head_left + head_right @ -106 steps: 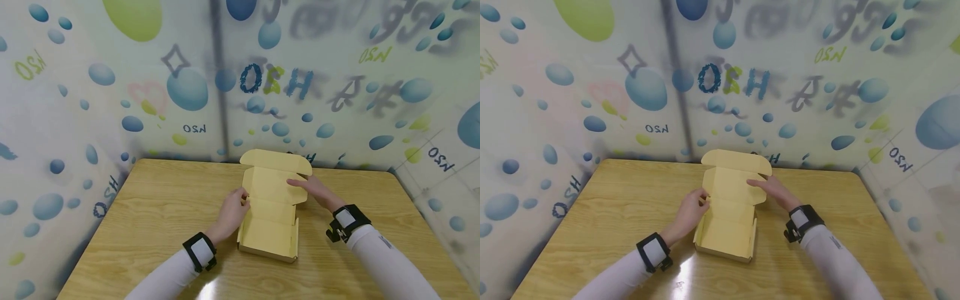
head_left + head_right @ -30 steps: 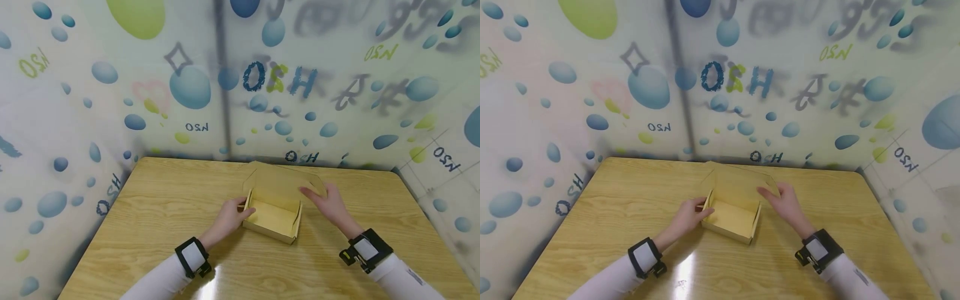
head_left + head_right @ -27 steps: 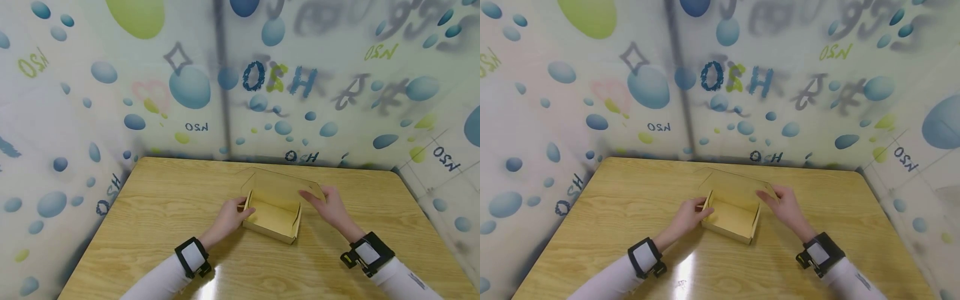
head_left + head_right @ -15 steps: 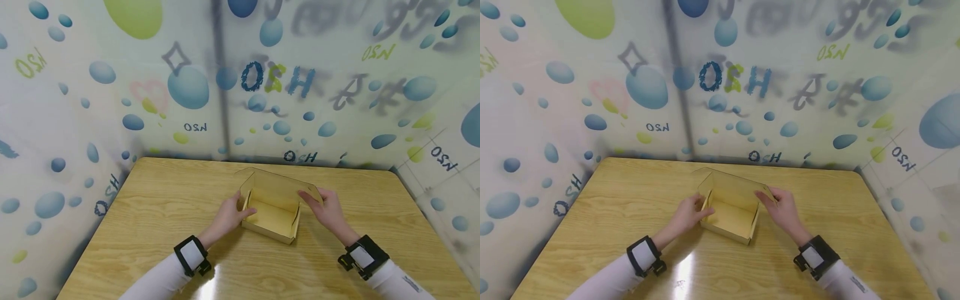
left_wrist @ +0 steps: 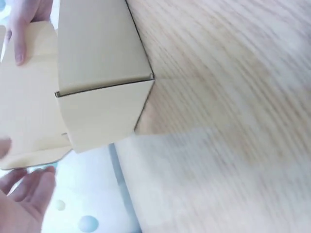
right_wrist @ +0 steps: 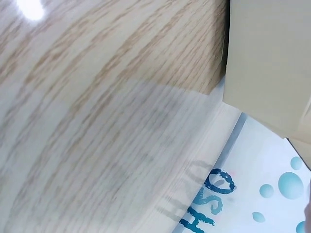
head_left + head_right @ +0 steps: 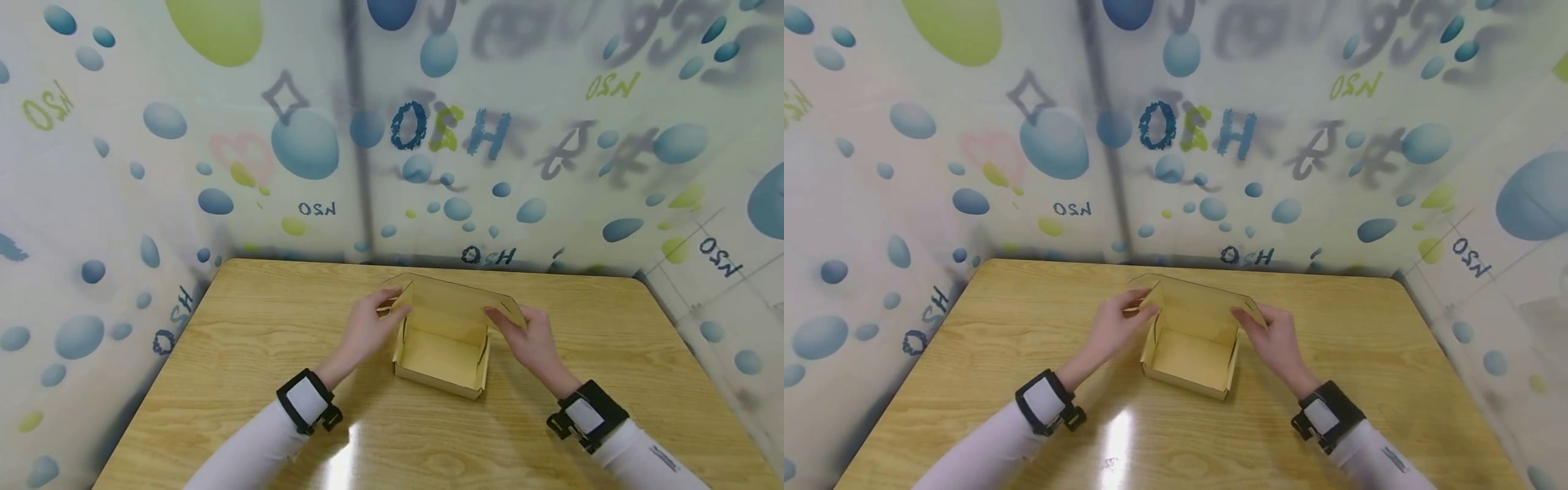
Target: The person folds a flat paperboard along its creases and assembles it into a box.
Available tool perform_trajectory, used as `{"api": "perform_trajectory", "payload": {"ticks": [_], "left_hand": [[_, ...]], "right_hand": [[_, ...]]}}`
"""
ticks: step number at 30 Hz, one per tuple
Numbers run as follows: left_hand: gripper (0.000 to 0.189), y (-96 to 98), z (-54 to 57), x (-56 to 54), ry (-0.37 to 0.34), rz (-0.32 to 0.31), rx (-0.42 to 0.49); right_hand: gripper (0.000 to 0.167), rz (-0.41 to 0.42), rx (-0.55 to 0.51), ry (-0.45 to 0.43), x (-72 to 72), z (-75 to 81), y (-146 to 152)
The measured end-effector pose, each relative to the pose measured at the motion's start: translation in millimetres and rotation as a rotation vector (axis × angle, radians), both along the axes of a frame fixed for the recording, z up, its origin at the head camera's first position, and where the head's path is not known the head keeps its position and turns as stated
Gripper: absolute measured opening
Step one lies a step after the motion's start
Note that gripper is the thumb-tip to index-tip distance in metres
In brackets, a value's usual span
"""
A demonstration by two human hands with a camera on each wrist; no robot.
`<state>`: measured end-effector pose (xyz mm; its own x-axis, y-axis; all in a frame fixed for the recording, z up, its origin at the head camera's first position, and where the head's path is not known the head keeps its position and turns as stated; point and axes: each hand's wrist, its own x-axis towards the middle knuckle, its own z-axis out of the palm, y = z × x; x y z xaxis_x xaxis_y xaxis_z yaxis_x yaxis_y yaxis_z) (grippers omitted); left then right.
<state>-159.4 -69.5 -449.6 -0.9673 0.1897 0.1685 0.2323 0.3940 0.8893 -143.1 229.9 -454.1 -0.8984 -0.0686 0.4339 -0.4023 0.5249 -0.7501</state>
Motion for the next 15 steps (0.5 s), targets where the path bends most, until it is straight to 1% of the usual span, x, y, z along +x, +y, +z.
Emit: {"api": "perform_trajectory", "payload": {"ticks": [1, 2, 4, 6, 11, 13, 14, 15], "left_hand": [[0.043, 0.7, 1.3, -0.2, 0.024, 0.002, 0.004], [0.035, 1.6, 2.6, -0.4, 0.053, 0.003, -0.001], [0.028, 3.7, 5.0, -0.6, 0.094, 0.021, -0.011], [0.026, 5.5, 6.4, -0.7, 0.126, 0.035, -0.016], [0.024, 8.8, 6.5, -1.3, 0.189, 0.066, -0.036], [0.023, 9.8, 5.8, -1.4, 0.21, 0.08, -0.049], [0.022, 10.2, 5.5, -1.5, 0.221, 0.085, -0.053], [0.022, 10.6, 5.2, -1.7, 0.227, 0.091, -0.052]], "right_hand": [[0.036, -0.006, -0.001, -0.01, -0.1, 0.4, -0.1], [0.034, -0.01, 0.0, -0.015, -0.3, 0.5, 0.1], [0.04, -0.026, -0.003, -0.032, -0.9, 1.1, 0.4], [0.043, -0.041, 0.005, -0.046, -1.4, 1.8, 0.7], [0.034, -0.075, 0.045, -0.075, -2.5, 4.8, 1.1], [0.034, -0.09, 0.056, -0.089, -2.7, 6.1, 1.0], [0.036, -0.097, 0.061, -0.099, -2.9, 6.8, 1.1], [0.034, -0.098, 0.065, -0.11, -3.1, 7.5, 1.3]]}}
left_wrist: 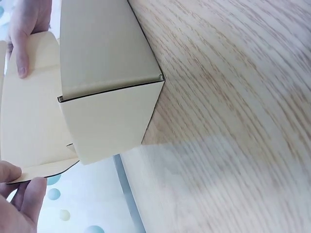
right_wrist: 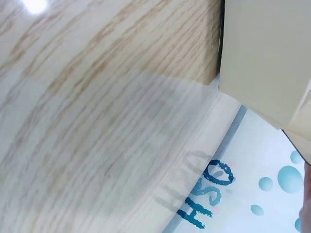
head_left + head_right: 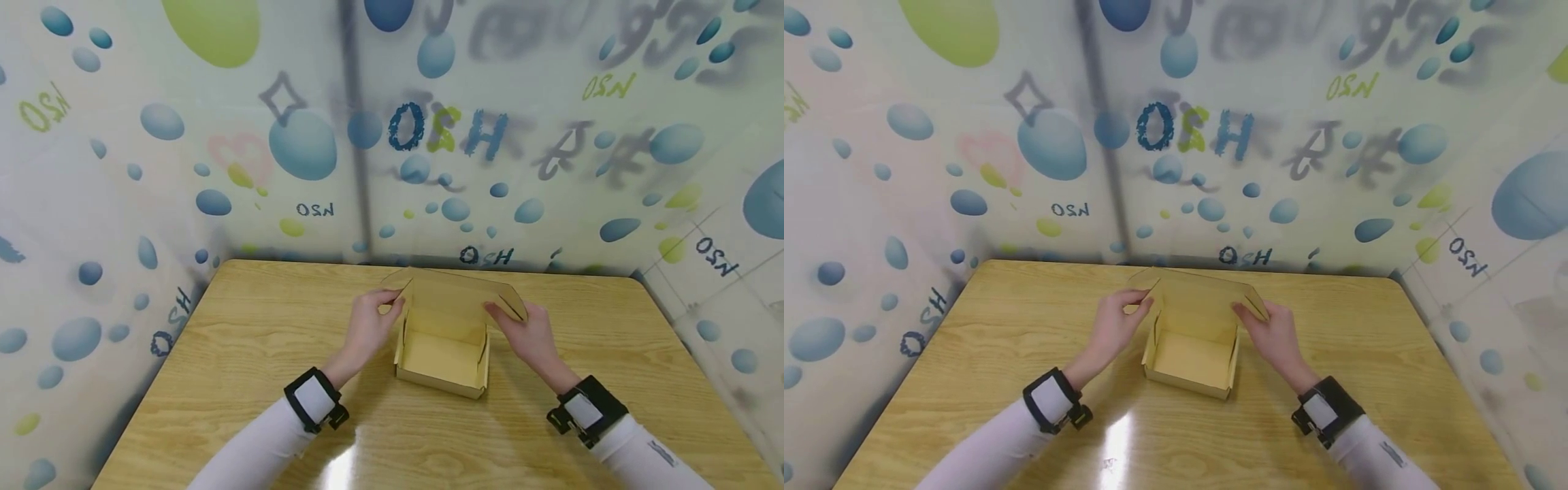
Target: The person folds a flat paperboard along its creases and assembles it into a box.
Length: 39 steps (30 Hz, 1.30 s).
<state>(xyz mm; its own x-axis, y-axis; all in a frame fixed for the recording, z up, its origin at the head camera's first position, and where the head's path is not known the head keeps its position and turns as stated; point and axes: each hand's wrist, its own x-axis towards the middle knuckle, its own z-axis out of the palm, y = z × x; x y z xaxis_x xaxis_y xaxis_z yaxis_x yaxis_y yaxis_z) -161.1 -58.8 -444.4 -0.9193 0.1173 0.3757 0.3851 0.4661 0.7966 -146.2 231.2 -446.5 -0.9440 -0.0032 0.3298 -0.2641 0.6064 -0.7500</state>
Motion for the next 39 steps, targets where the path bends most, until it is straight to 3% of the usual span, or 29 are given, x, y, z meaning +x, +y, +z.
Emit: {"api": "perform_trajectory", "payload": {"ticks": [2, 3, 6, 7, 9, 12, 18, 26, 32, 39], "left_hand": [[0.022, 0.8, -0.3, 0.0, 0.008, 0.013, 0.005], [0.022, 1.1, -0.5, 0.0, 0.012, 0.02, 0.007], [0.021, 1.6, -1.1, 0.0, 0.005, 0.047, 0.017], [0.022, 1.8, -1.0, 0.3, -0.003, 0.056, 0.017], [0.022, 1.9, -1.1, 0.3, -0.013, 0.069, 0.023], [0.022, 1.8, -1.0, 0.4, -0.019, 0.079, 0.032], [0.022, 1.0, -0.6, -1.2, -0.033, 0.098, 0.05], [0.02, -0.6, 0.7, -1.4, -0.009, 0.107, 0.047], [0.022, -0.9, 2.6, -1.4, -0.028, 0.103, 0.048], [0.026, 1.1, 6.1, 1.2, -0.082, 0.082, 0.056]], "right_hand": [[0.021, 0.0, 0.018, -0.035, 0.0, 1.8, 1], [0.026, 0.004, 0.031, -0.054, 0.0, 2.7, 2], [0.089, 0.037, 0.064, -0.123, 0.7, 6.3, 4], [0.103, 0.044, 0.073, -0.142, 1.0, 7.1, 5], [0.114, 0.058, 0.08, -0.173, 2.2, 8.7, 6], [0.117, 0.063, 0.091, -0.189, 4.6, 10.4, 8], [0.099, 0.03, 0.126, -0.169, 11.1, 13.4, 8], [0.023, -0.064, 0.161, -0.015, 11.2, 19.0, 2], [0.016, -0.064, 0.165, 0.026, 10.5, 24.4, -3], [0.015, -0.065, 0.148, -0.012, 12.2, 26.1, -11]]}}
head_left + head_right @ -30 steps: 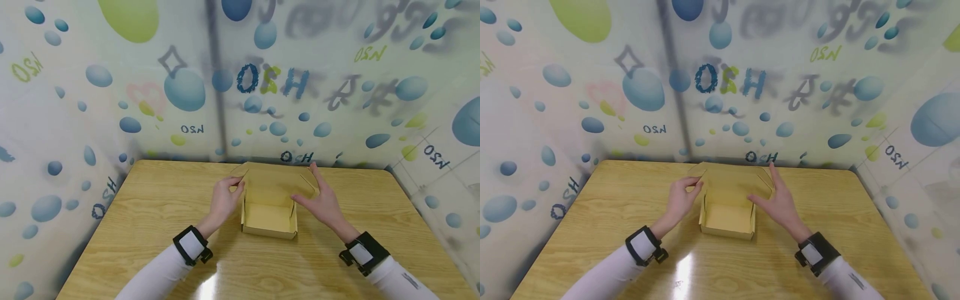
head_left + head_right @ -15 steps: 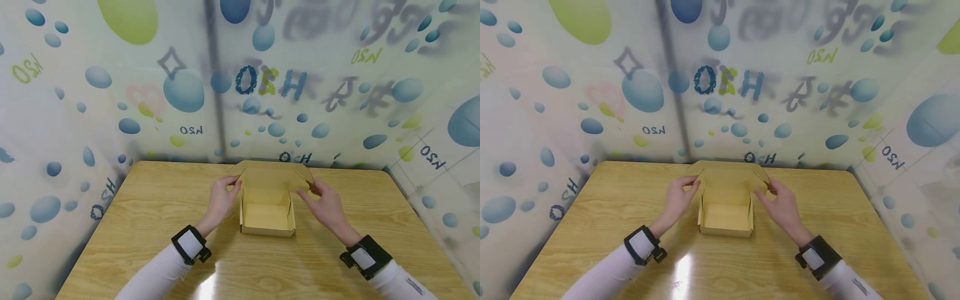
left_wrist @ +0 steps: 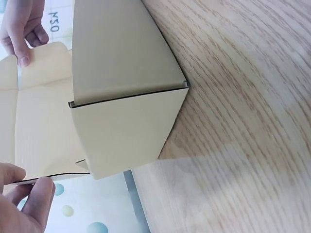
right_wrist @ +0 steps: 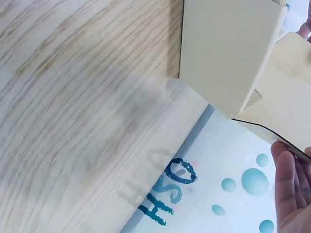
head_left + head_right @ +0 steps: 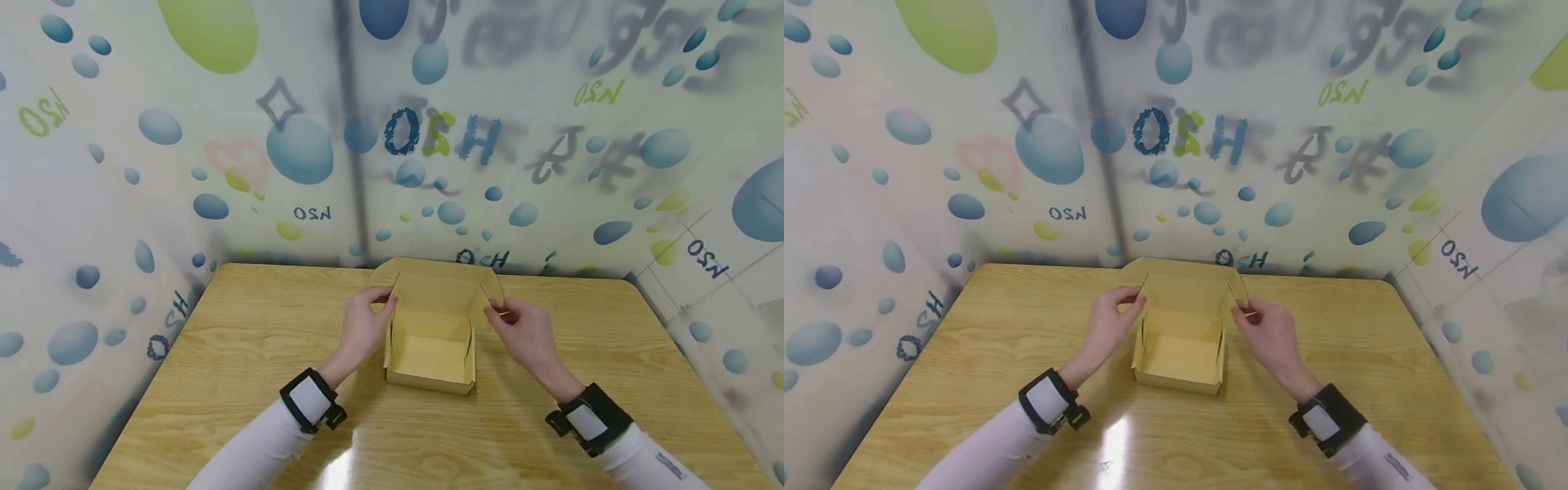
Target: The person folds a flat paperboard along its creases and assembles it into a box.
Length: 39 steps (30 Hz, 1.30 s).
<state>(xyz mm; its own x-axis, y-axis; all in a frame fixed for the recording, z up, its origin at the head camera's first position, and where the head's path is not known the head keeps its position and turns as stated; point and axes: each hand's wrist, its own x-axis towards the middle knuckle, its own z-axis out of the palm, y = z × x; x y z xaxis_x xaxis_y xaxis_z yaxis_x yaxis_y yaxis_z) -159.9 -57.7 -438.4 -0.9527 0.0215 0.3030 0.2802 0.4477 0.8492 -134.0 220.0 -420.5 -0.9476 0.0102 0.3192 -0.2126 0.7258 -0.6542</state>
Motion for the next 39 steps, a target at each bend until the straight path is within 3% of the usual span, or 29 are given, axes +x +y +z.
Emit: {"api": "perform_trajectory", "payload": {"ticks": [8, 12, 19, 25, 29, 39], "left_hand": [[0.03, 4.3, -0.8, 1.1, -0.032, -0.015, 0.045], [0.029, 4.5, -1.3, 0.8, -0.046, -0.011, 0.071], [0.029, 4.1, 1.6, 1.8, -0.131, -0.031, 0.158], [0.028, 2.3, 1.8, 0.6, -0.197, -0.078, 0.211], [0.027, 0.0, 1.0, -0.8, -0.232, -0.103, 0.246], [0.027, -5.4, -4.4, -1.6, -0.248, -0.144, 0.309]], "right_hand": [[0.017, -0.006, -0.109, -0.065, 0.3, -2.2, -9], [0.029, -0.019, -0.153, -0.126, 0.7, -2.9, -12], [0.033, -0.019, -0.228, -0.172, 2.1, -1.6, -16], [0.026, -0.015, -0.248, -0.193, 3.1, -4.1, -16], [0.035, -0.015, -0.261, -0.209, 4.6, -3.1, -16], [0.039, -0.009, -0.298, -0.255, 6.3, -3.8, -15]]}}
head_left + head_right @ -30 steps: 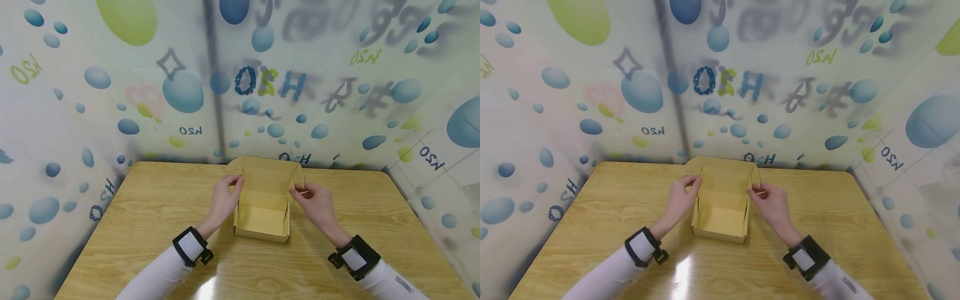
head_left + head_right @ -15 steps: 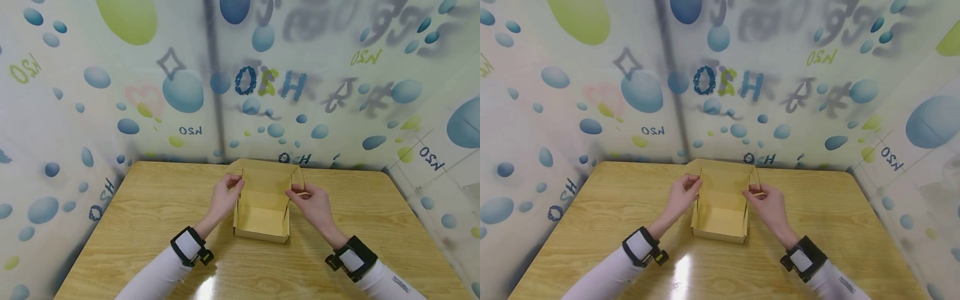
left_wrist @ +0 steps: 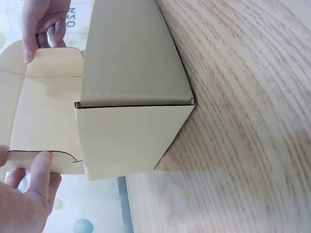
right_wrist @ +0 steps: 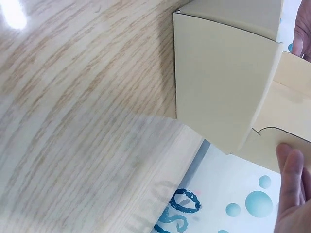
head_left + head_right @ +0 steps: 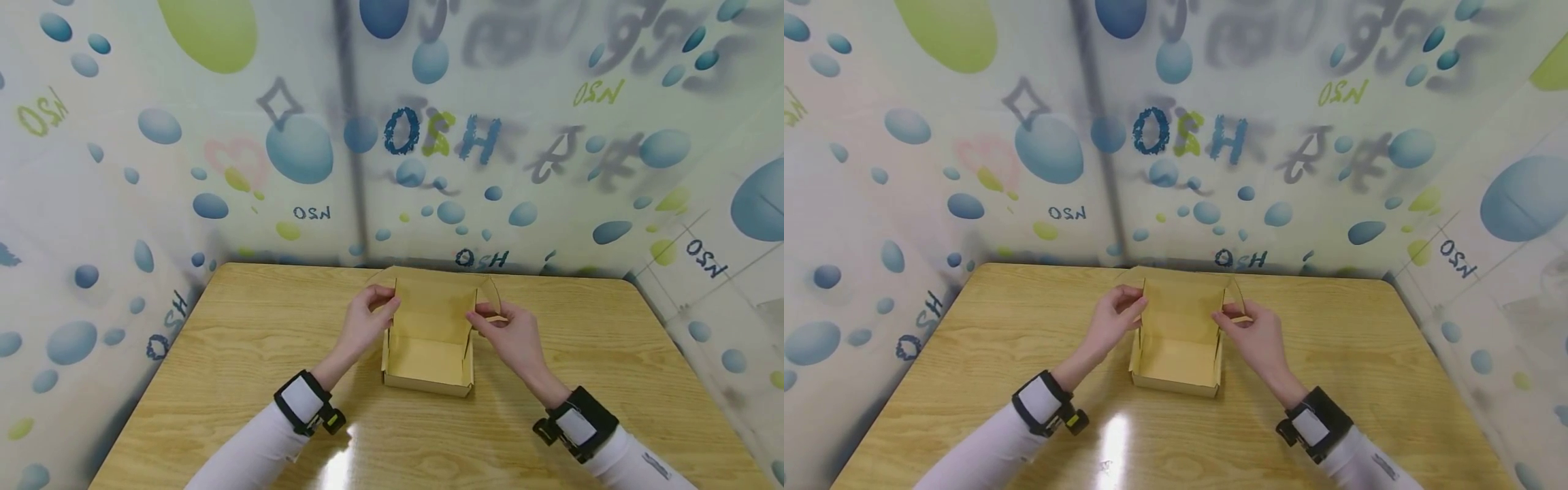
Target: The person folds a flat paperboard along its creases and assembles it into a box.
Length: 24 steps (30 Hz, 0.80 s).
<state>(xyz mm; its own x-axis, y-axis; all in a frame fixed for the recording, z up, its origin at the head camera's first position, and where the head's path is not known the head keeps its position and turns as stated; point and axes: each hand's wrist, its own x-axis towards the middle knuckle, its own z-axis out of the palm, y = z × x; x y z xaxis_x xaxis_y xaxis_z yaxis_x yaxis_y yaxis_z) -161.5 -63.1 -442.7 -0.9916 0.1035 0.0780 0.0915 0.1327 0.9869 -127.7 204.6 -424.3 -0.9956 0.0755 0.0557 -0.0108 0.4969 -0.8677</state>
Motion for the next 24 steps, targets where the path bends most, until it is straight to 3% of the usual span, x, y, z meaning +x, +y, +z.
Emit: {"api": "perform_trajectory", "payload": {"ticks": [8, 14, 18, 24], "left_hand": [[0.037, -9.4, -6.7, 0.2, -0.057, -0.06, 0.046], [0.025, -17.4, -12.9, 2.5, -0.047, -0.121, 0.045], [0.027, -21.9, -16.5, 4.0, -0.006, -0.15, -0.002], [0.044, -27.4, -20.3, 5.1, 0.121, -0.185, -0.145]], "right_hand": [[0.034, 0.03, -0.002, -0.013, 2.6, -11.7, 6], [0.027, 0.071, -0.006, -0.013, 10.1, -19.4, 9], [0.02, 0.105, -0.02, 0.004, 16.5, -23.7, 10], [0.014, 0.11, 0.008, 0.056, 21.3, -30.2, 9]]}}
